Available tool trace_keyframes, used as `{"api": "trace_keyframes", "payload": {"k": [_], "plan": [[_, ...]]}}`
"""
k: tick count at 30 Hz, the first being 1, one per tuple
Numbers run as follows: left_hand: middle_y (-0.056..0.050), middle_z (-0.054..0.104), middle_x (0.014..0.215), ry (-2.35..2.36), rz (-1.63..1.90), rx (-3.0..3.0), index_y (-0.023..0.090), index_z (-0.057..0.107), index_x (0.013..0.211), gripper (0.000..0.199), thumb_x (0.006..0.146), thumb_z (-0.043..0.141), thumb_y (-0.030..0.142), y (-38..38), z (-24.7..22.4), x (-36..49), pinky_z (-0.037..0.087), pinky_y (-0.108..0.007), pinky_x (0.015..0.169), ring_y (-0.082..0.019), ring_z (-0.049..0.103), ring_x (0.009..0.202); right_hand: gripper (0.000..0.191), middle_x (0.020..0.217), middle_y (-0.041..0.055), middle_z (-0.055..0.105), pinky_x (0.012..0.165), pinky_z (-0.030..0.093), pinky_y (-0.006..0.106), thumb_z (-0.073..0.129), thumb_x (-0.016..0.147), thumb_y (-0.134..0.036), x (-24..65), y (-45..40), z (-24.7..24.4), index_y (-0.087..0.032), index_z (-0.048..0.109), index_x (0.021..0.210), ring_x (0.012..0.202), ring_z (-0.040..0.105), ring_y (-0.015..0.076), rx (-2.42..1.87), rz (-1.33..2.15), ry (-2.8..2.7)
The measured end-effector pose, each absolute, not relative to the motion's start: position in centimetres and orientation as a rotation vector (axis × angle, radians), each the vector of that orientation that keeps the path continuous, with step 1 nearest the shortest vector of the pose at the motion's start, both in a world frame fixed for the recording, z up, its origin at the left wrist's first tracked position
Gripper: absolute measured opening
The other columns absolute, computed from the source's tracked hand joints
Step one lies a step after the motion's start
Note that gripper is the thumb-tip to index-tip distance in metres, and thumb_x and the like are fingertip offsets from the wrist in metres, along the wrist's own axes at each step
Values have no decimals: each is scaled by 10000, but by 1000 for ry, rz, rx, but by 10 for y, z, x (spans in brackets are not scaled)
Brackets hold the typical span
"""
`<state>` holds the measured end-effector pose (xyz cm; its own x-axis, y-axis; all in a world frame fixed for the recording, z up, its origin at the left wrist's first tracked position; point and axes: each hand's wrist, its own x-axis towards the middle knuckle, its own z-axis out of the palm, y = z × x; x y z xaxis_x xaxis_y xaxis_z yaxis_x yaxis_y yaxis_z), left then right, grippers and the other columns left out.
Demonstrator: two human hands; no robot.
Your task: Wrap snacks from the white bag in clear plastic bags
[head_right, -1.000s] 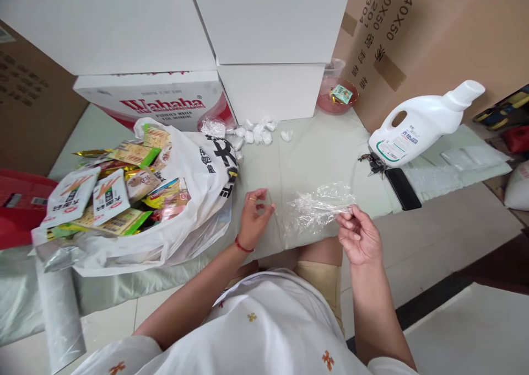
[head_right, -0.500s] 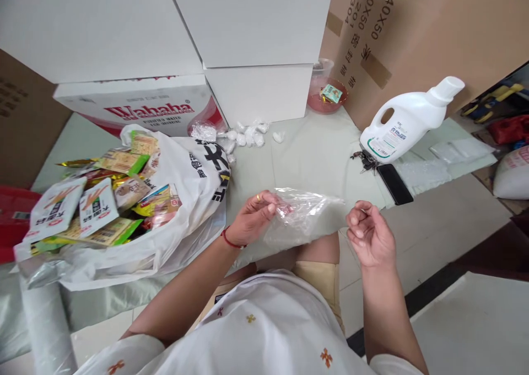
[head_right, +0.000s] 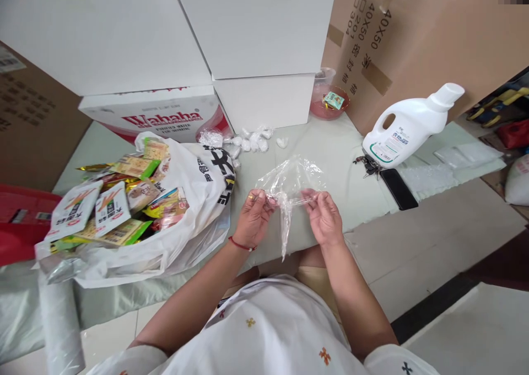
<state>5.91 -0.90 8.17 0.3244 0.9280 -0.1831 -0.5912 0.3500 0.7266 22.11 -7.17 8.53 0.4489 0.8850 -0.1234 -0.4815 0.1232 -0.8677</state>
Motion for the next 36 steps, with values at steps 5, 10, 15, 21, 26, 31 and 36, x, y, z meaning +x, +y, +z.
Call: {"api": "trace_keyframes", "payload": {"k": [5,10,15,21,26,31,36], "plan": [[96,488,618,853,1159,621,231,449,852,403,798,768,471,11,63,55,454,-193,542,-64,487,515,413,684,-65,545,572,539,231,750,790,-574,241,-67,73,-242,509,830,608,620,106,-1252,836,-381],[111,359,487,1014,829,1089,219,514,800,314,846,695,472,39,49,35,271,-192,390,-62,316,376,332,629,-69,518,350,321,187,648,873,-535,285,-68,66,-231,524,828,410,459,69,-1549,603,-613],[81,464,542,1133,908,983,217,532,837,338,855,668,526,67,52,25,326,-189,421,-82,440,422,230,566,-65,501,330,293,212,614,887,-425,323,-36,51,-229,538,795,373,439,84,-1742,649,-756],[-106,700,1000,1000,930,487,198,530,1003,550,797,675,686,52,50,40,558,-299,779,-195,710,908,208,566,-64,479,316,266,210,546,906,-371,315,14,25,-229,484,767,368,413,78,-1733,765,-631],[-20,647,740,1216,893,747,185,567,870,337,786,745,458,53,34,54,502,-248,586,-133,632,622,230,558,-73,469,328,268,185,569,909,-390,316,33,18,-220,488,778,371,403,62,-1752,848,-658],[81,419,488,1410,906,1001,193,521,692,255,821,668,356,85,21,47,249,-187,403,-75,382,403,255,482,-84,455,326,213,177,718,830,-340,349,52,31,-188,541,727,342,364,52,-1793,1001,-795],[77,406,465,1459,891,1059,212,457,667,263,852,616,310,95,15,40,212,-193,394,-86,361,392,333,622,-13,635,338,188,176,715,842,-478,362,60,48,-173,582,833,357,335,37,-1760,1104,-811]]}}
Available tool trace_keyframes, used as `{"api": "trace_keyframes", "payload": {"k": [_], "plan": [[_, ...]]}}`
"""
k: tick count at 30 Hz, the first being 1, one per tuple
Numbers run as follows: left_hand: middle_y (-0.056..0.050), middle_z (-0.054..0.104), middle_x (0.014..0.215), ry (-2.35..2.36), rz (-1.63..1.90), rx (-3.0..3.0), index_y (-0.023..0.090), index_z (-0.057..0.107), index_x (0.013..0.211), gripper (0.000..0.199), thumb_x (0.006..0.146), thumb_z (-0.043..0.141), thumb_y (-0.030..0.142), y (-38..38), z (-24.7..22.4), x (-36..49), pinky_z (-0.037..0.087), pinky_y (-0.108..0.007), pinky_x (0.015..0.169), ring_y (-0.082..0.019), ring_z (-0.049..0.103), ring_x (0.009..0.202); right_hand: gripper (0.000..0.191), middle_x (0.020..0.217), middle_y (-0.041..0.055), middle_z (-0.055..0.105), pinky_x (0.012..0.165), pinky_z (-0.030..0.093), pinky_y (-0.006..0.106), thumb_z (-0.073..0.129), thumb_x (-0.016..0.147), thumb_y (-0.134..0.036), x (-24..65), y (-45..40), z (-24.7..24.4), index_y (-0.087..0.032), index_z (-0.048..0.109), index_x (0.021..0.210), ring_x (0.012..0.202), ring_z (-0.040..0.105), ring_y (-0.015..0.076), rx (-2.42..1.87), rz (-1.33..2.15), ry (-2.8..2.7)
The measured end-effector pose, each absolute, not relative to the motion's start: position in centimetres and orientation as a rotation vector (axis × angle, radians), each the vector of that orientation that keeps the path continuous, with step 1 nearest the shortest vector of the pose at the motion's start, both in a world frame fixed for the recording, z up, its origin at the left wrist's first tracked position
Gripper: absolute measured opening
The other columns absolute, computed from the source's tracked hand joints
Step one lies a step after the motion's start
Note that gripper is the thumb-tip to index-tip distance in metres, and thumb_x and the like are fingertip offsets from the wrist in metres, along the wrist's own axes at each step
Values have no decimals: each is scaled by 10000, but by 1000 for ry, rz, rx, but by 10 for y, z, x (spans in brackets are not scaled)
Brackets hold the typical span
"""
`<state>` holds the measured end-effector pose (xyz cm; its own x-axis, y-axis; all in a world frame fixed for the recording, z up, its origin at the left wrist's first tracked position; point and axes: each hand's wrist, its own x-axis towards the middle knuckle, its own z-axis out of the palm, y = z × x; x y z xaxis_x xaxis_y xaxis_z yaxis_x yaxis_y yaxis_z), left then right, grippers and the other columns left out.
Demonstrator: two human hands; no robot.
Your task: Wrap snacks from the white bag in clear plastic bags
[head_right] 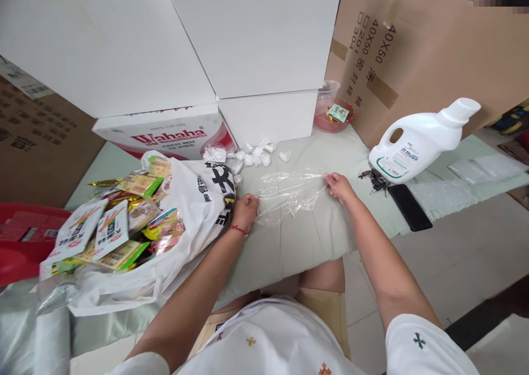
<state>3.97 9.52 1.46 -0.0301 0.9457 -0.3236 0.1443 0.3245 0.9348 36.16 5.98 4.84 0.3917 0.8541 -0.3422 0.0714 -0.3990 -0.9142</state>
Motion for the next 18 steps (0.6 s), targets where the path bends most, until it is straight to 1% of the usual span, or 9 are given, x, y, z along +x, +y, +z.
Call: {"api": "trace_keyframes", "payload": {"k": [2,4,6,8,10,12,14,16,18], "plan": [[84,389,469,1471,906,1032,228,426,704,243,895,549,317,94,15,41,210,-195,390,-92,344,383,410,806,61,734,341,153,177,716,825,-545,352,53,53,-174,596,948,367,292,23,-1649,1273,-803],[90,373,495,1473,932,995,238,400,739,226,928,490,322,94,16,43,215,-192,389,-92,334,385,492,901,91,760,347,136,173,797,752,-508,339,43,55,-188,584,1060,375,257,14,-1531,1477,-779],[92,369,532,1467,954,967,241,383,759,223,941,474,334,93,17,44,219,-186,392,-86,342,396,616,859,67,758,351,151,163,881,652,-377,329,34,54,-201,561,1148,376,264,11,-1491,1598,-751],[94,371,555,1458,952,961,240,383,771,234,942,494,355,94,17,43,218,-179,397,-78,352,407,712,768,20,732,352,160,153,900,578,-269,327,27,51,-200,549,1193,371,292,13,-1512,1607,-733],[98,359,541,1448,928,974,237,390,773,240,940,510,359,94,17,41,210,-178,400,-76,339,403,699,696,-13,690,351,152,147,897,541,-237,335,22,49,-182,577,1161,369,308,14,-1556,1546,-732],[100,329,509,1435,899,992,235,392,751,248,940,515,337,97,16,37,201,-185,404,-80,305,399,626,647,-30,650,349,150,147,904,510,-234,351,20,49,-162,625,1066,372,308,13,-1632,1473,-734],[90,315,498,1439,859,1088,231,392,707,275,935,527,309,100,17,34,232,-199,423,-90,302,421,553,624,-31,631,348,160,150,912,488,-233,368,18,50,-150,658,971,381,315,15,-1720,1421,-746],[63,362,527,1494,836,1274,227,414,683,285,914,566,293,103,20,32,335,-220,487,-116,390,489,503,622,-27,631,349,171,153,910,486,-235,380,15,52,-149,668,919,389,331,20,-1795,1383,-776],[1,500,642,1585,872,1468,212,484,740,212,878,622,295,98,28,33,466,-281,648,-180,549,660,477,628,-27,633,355,180,157,898,501,-245,384,13,52,-150,670,909,396,348,26,-1841,1349,-815]]}}
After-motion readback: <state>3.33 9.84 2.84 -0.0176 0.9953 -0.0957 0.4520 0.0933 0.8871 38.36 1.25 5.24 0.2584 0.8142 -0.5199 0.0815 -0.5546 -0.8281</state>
